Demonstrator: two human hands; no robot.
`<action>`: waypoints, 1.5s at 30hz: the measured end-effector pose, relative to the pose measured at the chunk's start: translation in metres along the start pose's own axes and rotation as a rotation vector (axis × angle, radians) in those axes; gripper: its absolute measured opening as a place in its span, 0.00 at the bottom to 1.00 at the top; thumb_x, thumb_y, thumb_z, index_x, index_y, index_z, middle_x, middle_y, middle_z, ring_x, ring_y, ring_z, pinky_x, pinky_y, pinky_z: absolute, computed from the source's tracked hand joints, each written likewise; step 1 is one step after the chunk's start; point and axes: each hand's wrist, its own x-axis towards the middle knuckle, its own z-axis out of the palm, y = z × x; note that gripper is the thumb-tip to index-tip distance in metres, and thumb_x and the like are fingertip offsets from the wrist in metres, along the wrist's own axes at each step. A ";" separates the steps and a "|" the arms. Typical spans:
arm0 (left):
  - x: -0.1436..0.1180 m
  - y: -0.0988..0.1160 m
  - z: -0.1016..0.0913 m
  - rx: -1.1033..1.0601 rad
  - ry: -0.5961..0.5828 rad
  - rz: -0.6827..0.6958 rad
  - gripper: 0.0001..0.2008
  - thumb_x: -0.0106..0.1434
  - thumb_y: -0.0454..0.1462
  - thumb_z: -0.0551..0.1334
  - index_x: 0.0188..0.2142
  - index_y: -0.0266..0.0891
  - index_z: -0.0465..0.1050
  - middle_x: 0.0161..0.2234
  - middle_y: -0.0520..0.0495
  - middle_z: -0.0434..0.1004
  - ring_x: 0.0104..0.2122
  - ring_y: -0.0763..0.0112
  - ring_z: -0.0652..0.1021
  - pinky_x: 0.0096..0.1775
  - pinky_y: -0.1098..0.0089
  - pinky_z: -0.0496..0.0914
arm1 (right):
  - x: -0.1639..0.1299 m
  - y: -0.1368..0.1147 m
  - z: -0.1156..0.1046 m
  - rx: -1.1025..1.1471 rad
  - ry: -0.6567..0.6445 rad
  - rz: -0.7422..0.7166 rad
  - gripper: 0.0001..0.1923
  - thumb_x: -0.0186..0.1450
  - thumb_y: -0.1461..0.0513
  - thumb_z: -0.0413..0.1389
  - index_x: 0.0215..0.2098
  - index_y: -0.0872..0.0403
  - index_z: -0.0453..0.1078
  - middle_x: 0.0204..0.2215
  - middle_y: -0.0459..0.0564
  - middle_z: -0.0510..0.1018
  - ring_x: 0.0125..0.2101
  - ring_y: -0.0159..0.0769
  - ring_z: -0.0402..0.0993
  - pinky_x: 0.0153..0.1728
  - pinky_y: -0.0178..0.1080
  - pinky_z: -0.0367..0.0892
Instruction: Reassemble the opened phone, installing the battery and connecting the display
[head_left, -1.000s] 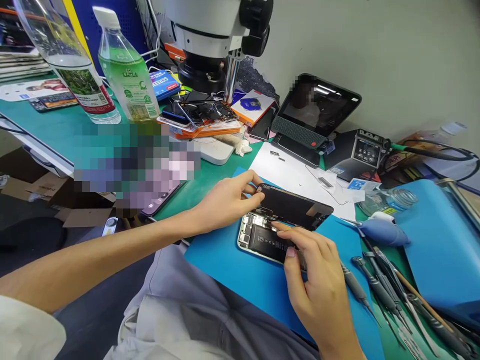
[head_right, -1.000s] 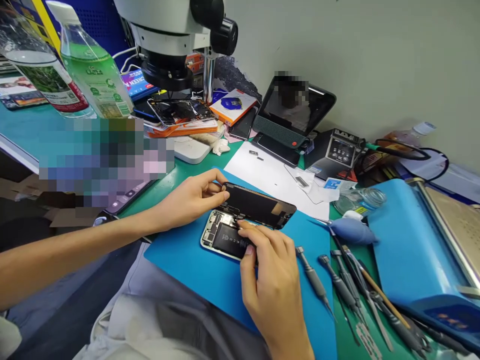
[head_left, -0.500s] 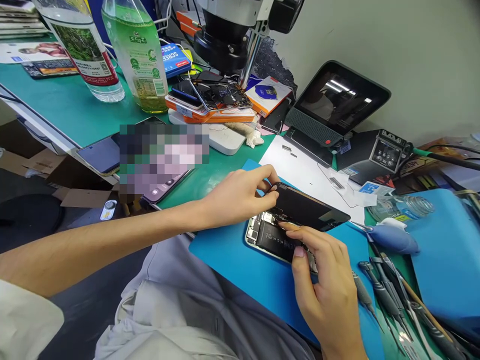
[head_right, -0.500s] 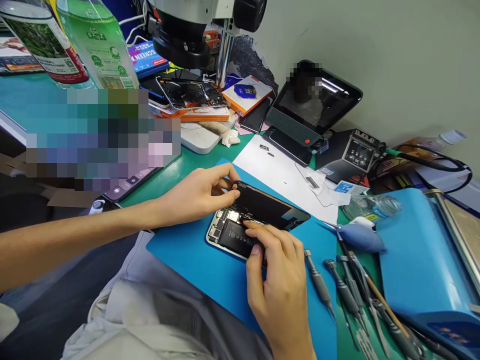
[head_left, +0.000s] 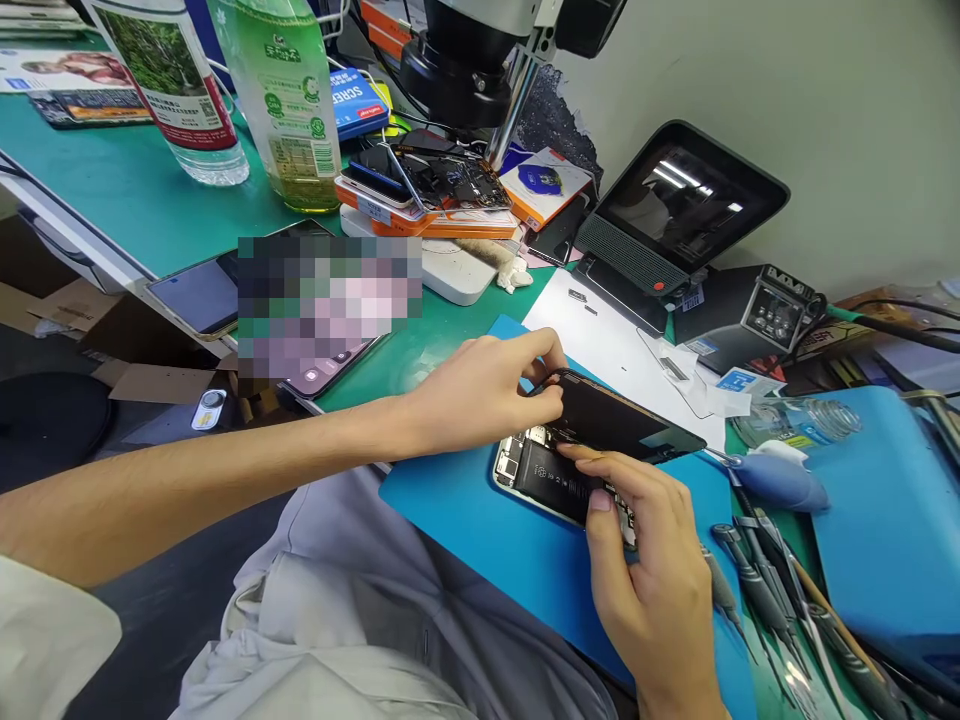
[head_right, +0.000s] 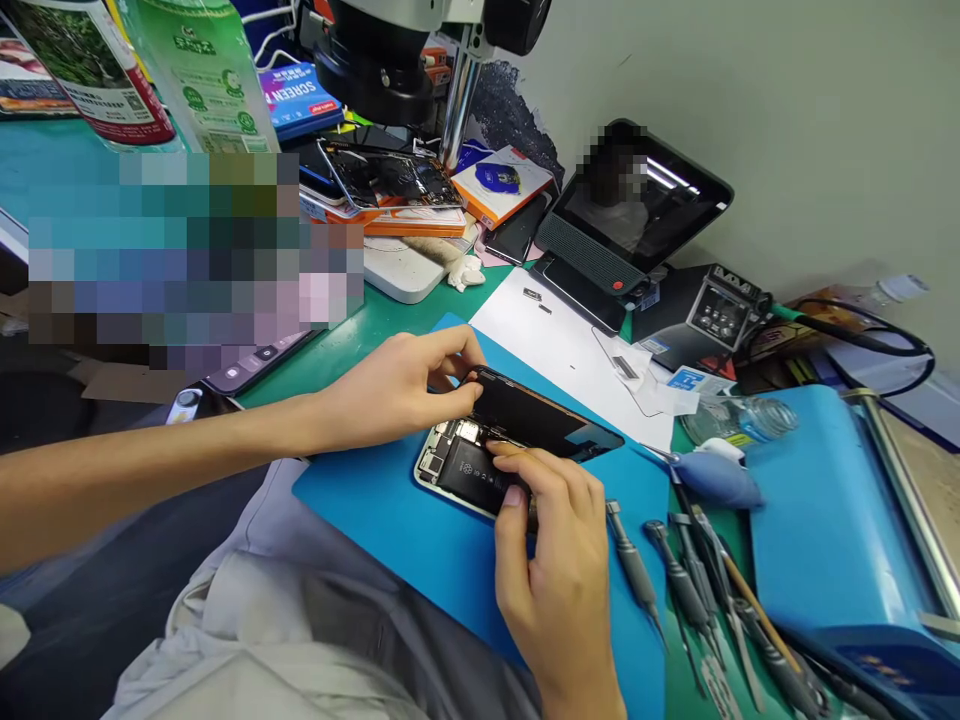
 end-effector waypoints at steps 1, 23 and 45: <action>0.000 0.000 0.000 0.003 0.000 0.004 0.05 0.66 0.34 0.63 0.38 0.45 0.68 0.33 0.57 0.82 0.34 0.69 0.81 0.37 0.69 0.68 | 0.000 0.000 0.000 0.000 0.002 0.004 0.10 0.80 0.64 0.52 0.56 0.52 0.72 0.54 0.50 0.80 0.57 0.39 0.72 0.59 0.43 0.65; -0.001 -0.001 -0.001 0.062 -0.032 0.055 0.04 0.69 0.34 0.61 0.39 0.46 0.67 0.36 0.56 0.83 0.37 0.66 0.83 0.37 0.69 0.68 | 0.005 -0.001 0.003 -0.189 -0.003 -0.177 0.11 0.77 0.69 0.53 0.55 0.58 0.71 0.51 0.57 0.79 0.54 0.45 0.73 0.57 0.48 0.66; -0.006 -0.006 -0.006 0.302 -0.129 0.113 0.07 0.75 0.39 0.59 0.51 0.46 0.69 0.42 0.50 0.88 0.43 0.57 0.88 0.39 0.67 0.71 | 0.013 -0.012 0.002 -0.381 0.020 -0.386 0.12 0.73 0.75 0.53 0.52 0.63 0.72 0.49 0.62 0.81 0.51 0.50 0.76 0.54 0.51 0.70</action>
